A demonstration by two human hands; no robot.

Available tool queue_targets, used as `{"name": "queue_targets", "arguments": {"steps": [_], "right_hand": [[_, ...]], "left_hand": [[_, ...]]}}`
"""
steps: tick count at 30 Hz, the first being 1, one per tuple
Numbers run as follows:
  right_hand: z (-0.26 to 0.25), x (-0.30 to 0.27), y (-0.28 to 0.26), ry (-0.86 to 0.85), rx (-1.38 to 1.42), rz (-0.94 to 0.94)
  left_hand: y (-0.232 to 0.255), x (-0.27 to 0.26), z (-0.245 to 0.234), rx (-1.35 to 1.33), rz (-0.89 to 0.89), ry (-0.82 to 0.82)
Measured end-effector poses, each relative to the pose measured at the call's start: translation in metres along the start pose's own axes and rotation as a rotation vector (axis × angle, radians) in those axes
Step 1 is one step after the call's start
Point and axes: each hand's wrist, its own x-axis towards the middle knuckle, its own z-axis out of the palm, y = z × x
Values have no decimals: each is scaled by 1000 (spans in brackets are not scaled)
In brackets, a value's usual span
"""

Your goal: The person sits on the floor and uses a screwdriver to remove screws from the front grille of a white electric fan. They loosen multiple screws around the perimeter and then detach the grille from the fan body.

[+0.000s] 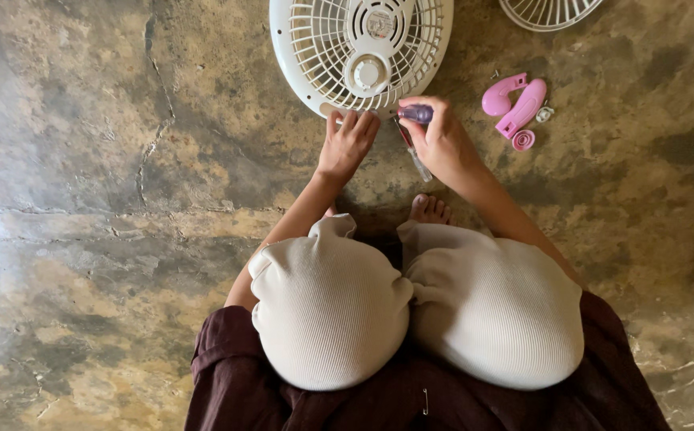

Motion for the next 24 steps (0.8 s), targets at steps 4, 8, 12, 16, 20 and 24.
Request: {"name": "queue_targets", "arguments": {"steps": [4,8,12,16,20,24], "right_hand": [[1,6,4,-30,-95,-64],[3,11,7,-94,-147,-130],[-8,15,19,-150,-70,-191],[-14,9,40,-190,-106,-233],[-2,16,57,-423,-112,-128],[-4,16,53,-230,-109,-257]], "left_hand": [[-15,10,-9,-246,6,71],[-23,16,-26,-478,-47,107],[-28,24,-48,-686,-120,224],[-32,33,-65,-781,-89,221],[-27,52,-72,-777,-61,44],[-23,56,-83,-803,-86,46]]}}
